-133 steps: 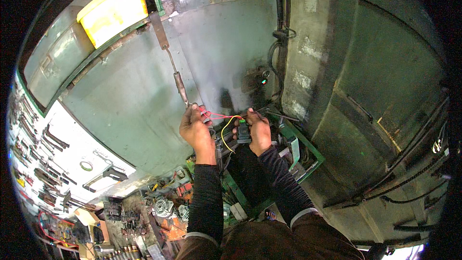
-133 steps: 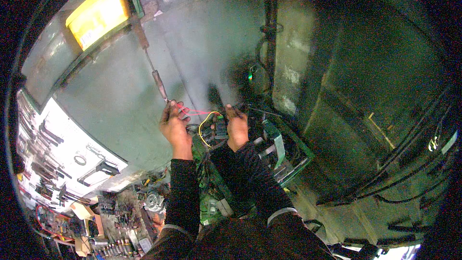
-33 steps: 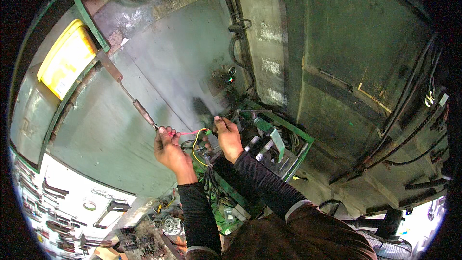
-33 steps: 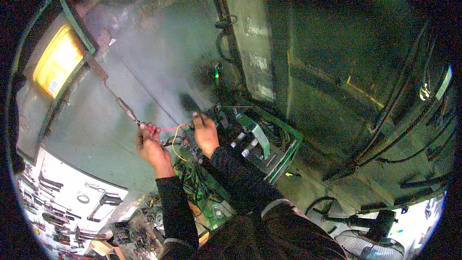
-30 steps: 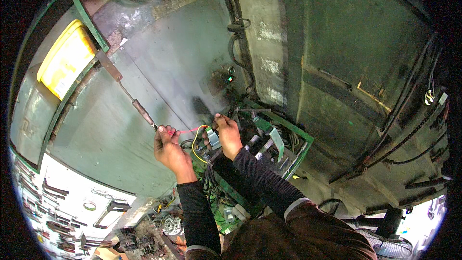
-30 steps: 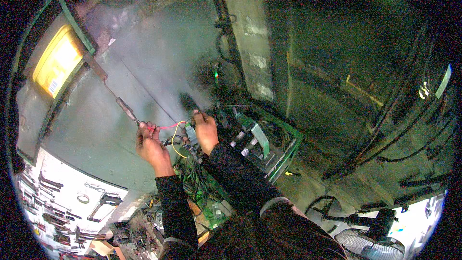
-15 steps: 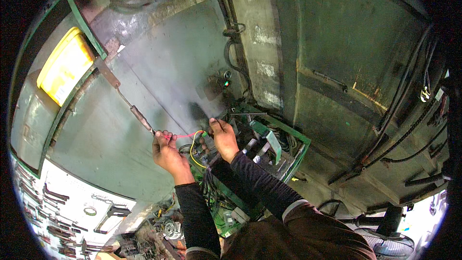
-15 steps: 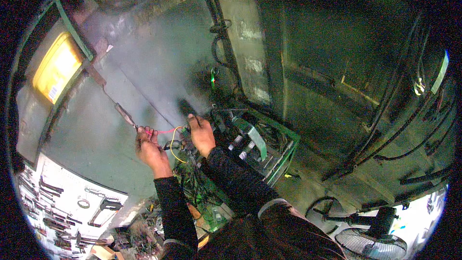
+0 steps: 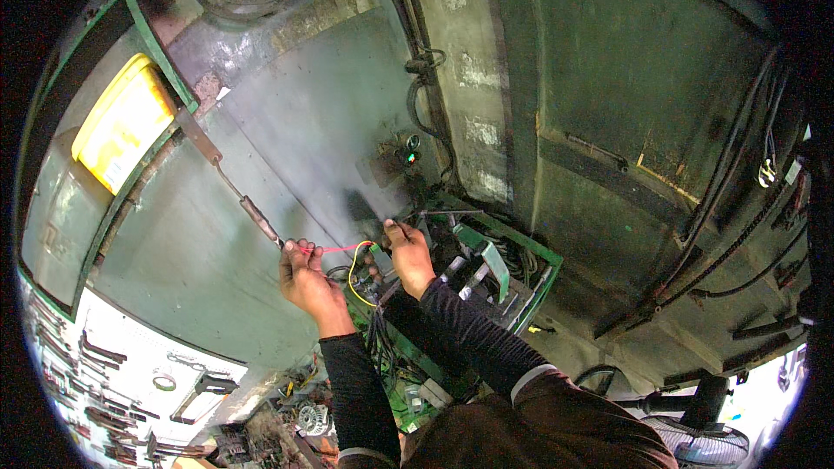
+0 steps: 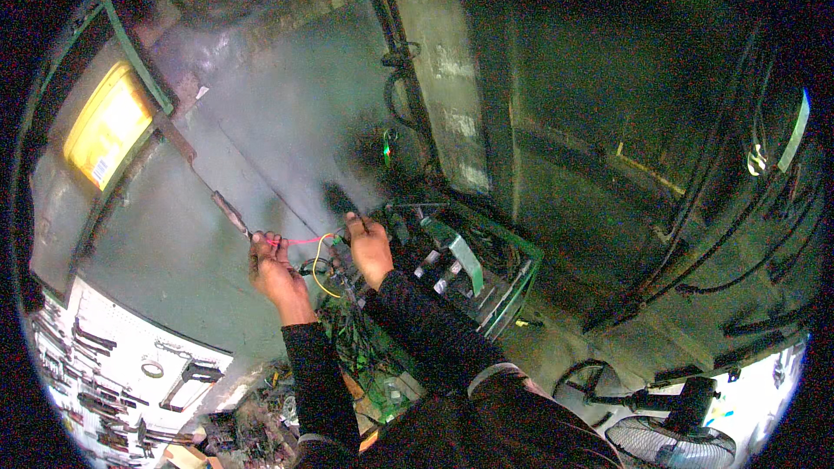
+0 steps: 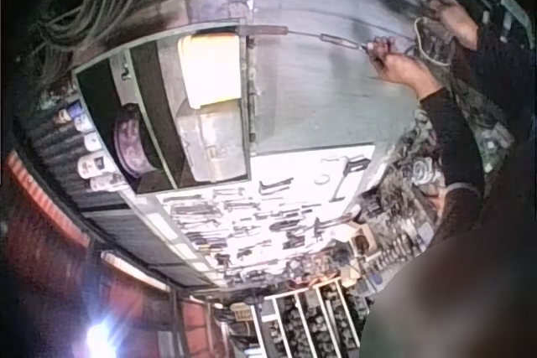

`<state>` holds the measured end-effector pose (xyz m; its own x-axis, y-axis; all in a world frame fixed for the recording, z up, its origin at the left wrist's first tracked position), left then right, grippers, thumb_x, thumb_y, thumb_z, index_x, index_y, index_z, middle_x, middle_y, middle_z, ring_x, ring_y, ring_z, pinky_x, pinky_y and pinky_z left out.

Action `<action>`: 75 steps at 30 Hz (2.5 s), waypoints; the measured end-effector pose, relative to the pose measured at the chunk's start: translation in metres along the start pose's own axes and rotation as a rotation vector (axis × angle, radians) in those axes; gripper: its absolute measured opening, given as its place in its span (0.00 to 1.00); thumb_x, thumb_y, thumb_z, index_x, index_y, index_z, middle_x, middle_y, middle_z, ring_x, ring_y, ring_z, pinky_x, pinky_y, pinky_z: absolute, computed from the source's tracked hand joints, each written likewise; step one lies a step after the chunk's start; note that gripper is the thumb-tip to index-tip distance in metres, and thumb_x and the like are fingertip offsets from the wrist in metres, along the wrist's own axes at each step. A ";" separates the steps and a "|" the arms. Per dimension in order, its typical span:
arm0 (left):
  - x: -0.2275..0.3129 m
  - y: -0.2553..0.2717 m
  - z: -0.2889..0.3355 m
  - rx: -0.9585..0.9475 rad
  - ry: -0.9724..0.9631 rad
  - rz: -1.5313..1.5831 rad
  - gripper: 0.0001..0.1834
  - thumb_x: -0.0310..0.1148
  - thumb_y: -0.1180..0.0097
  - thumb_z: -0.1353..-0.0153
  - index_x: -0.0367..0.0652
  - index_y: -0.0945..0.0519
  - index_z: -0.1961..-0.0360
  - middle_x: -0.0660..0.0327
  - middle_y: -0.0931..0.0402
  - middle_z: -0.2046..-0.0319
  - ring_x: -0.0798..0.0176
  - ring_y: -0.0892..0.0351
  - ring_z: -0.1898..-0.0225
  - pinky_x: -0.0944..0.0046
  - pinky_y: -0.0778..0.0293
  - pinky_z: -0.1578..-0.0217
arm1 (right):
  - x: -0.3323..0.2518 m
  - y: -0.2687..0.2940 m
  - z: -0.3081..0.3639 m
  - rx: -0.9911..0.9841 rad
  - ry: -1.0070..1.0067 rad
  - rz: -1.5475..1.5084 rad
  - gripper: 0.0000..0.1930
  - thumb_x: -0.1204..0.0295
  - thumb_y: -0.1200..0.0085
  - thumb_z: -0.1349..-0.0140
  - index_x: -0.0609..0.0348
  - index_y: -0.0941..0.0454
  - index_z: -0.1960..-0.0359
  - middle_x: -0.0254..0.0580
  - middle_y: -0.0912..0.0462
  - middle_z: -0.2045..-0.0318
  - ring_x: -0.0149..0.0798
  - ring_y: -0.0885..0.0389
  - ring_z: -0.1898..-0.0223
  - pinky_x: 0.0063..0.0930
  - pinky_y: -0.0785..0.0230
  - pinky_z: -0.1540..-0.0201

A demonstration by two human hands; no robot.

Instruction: The person strips and twists colored wires, then connects them to a small black module and a green battery pack on a workbench. They repeatedly test connections by touching wires to terminals and adjust the wiring throughout the clip.

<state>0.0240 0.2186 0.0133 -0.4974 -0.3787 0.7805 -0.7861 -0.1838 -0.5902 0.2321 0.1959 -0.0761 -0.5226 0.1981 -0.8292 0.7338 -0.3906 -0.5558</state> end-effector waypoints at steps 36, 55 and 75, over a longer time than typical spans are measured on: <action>-0.013 0.008 -0.006 0.052 0.058 0.185 0.12 0.35 0.42 0.30 0.37 0.21 0.55 0.58 0.19 0.63 0.63 0.18 0.61 0.62 0.19 0.55 | 0.000 -0.001 -0.007 -0.009 0.028 -0.123 0.18 0.54 0.51 0.27 0.55 0.31 0.67 0.41 0.23 0.80 0.42 0.21 0.84 0.37 0.30 0.83; -0.015 0.008 -0.005 0.049 0.144 0.224 0.13 0.34 0.42 0.30 0.35 0.22 0.54 0.59 0.19 0.62 0.63 0.19 0.59 0.62 0.20 0.53 | -0.017 -0.012 0.017 -0.063 -0.158 -0.185 0.16 0.56 0.54 0.26 0.56 0.30 0.62 0.49 0.17 0.76 0.44 0.20 0.83 0.38 0.31 0.83; -0.014 0.009 -0.005 0.075 0.134 0.235 0.16 0.32 0.40 0.32 0.30 0.23 0.49 0.55 0.19 0.60 0.62 0.18 0.59 0.61 0.17 0.54 | 0.004 0.004 -0.004 -0.003 -0.093 -0.076 0.17 0.55 0.56 0.25 0.55 0.33 0.67 0.52 0.17 0.76 0.46 0.20 0.82 0.40 0.30 0.82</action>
<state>0.0224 0.2273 -0.0018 -0.7110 -0.2961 0.6378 -0.6165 -0.1737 -0.7680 0.2346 0.1989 -0.0817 -0.6151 0.1427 -0.7754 0.6915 -0.3747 -0.6175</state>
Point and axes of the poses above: each hand's wrist, its own z-axis away from the middle knuckle, its own y-axis out of the back of the hand, x = y × z, the point moved 9 cm from there along -z, towards the middle knuckle
